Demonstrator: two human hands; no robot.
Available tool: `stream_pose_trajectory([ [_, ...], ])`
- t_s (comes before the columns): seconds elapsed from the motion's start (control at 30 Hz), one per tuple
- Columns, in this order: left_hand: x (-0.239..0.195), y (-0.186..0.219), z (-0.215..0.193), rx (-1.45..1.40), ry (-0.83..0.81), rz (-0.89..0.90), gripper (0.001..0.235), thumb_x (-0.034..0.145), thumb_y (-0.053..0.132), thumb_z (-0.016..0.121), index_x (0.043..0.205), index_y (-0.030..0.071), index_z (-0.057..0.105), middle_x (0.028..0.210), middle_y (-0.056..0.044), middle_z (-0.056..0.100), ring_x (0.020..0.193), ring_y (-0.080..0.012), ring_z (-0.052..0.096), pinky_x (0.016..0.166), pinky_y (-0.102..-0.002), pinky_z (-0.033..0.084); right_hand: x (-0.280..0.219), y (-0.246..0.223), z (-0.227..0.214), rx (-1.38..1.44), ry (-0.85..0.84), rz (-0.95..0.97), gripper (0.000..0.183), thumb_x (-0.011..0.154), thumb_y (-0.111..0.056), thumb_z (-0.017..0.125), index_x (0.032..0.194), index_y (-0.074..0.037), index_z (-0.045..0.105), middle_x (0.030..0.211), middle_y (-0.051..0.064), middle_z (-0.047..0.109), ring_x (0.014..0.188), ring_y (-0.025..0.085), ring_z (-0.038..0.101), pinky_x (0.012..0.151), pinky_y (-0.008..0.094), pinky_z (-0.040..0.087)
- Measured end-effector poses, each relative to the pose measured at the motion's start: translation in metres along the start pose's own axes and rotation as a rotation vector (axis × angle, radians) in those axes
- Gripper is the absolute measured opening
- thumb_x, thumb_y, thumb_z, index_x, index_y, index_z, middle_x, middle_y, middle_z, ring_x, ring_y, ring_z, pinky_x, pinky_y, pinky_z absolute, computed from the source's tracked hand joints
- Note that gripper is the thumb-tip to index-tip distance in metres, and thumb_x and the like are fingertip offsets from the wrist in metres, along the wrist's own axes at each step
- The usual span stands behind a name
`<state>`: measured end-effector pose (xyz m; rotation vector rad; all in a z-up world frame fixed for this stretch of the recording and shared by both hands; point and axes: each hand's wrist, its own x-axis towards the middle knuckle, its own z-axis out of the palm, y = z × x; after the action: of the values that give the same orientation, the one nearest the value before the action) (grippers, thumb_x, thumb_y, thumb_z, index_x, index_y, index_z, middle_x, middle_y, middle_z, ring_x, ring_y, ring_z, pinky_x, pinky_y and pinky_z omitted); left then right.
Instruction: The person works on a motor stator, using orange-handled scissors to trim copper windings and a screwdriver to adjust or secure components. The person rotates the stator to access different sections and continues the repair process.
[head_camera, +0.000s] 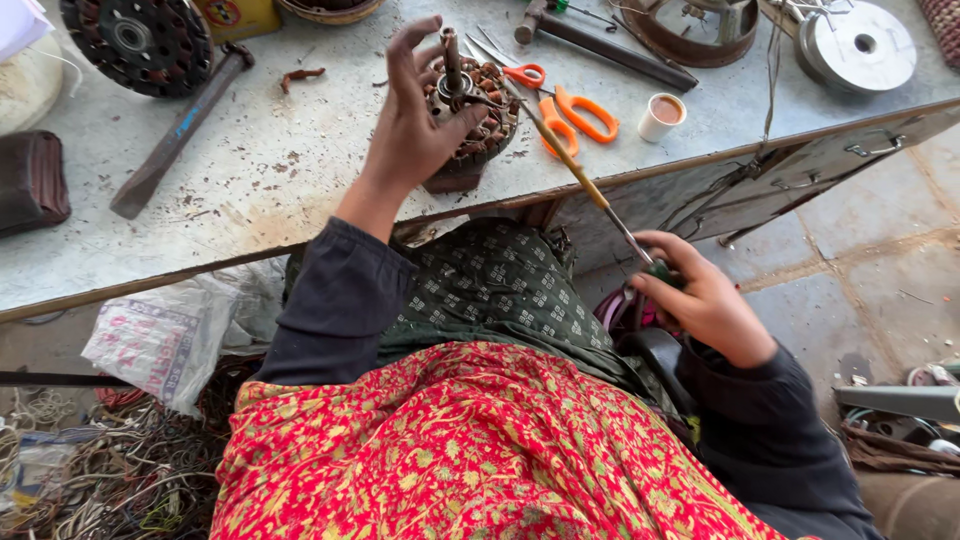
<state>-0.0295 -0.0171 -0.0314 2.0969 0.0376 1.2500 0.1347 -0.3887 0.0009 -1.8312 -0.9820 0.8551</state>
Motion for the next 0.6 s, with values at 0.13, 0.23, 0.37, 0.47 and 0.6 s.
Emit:
stream_pose_trajectory([
  [0.13,0.014,-0.001,-0.003,0.383,-0.058,-0.110,0.107,0.089,0.082,0.071,0.155,0.008,0.032,0.146,-0.029,0.047,0.138,-0.0501,0.044,0.108,-0.062,0.040,-0.019,-0.011,-0.022,-0.236,-0.002,0.046,0.051,0.090,-0.018,0.072,0.140,-0.019,0.064,0.073,0.006,0.058,0.061,0.007,0.051,0.052,0.029,0.046],
  [0.23,0.032,0.002,0.005,0.626,-0.156,-0.237,0.099,0.083,0.093,0.063,0.136,0.009,0.060,0.127,-0.023,0.063,0.126,-0.0443,0.053,0.106,-0.061,0.042,-0.022,-0.028,-0.030,-0.497,0.037,-0.426,0.047,0.094,-0.021,0.071,0.139,-0.012,0.062,0.102,0.007,0.073,0.087,0.013,0.067,0.075,0.033,0.053],
  [0.37,0.041,0.010,0.012,0.571,-0.215,-0.459,0.085,0.075,0.094,0.057,0.102,0.015,0.077,0.098,-0.011,0.074,0.099,-0.0267,0.072,0.090,-0.045,0.055,-0.036,-0.063,-0.031,-0.897,0.179,-0.452,0.049,0.093,-0.029,0.067,0.141,-0.022,0.063,0.102,0.011,0.069,0.090,0.029,0.067,0.075,0.040,0.054],
  [0.47,0.040,0.013,0.010,0.495,-0.171,-0.445,0.079,0.078,0.090,0.058,0.095,0.017,0.080,0.088,-0.007,0.074,0.085,-0.0238,0.074,0.076,-0.041,0.059,-0.045,-0.093,-0.035,-1.103,0.207,-0.333,0.049,0.093,-0.032,0.065,0.142,-0.029,0.063,0.093,0.009,0.067,0.084,0.031,0.067,0.072,0.042,0.053],
  [0.6,0.046,0.013,0.002,0.410,-0.280,-0.507,0.073,0.083,0.083,0.056,0.106,0.018,0.079,0.081,-0.007,0.073,0.084,-0.0236,0.075,0.072,-0.040,0.058,-0.048,-0.121,-0.047,-1.229,0.157,-0.232,0.050,0.093,-0.036,0.067,0.143,-0.033,0.060,0.095,0.009,0.069,0.082,0.033,0.068,0.071,0.043,0.054],
])
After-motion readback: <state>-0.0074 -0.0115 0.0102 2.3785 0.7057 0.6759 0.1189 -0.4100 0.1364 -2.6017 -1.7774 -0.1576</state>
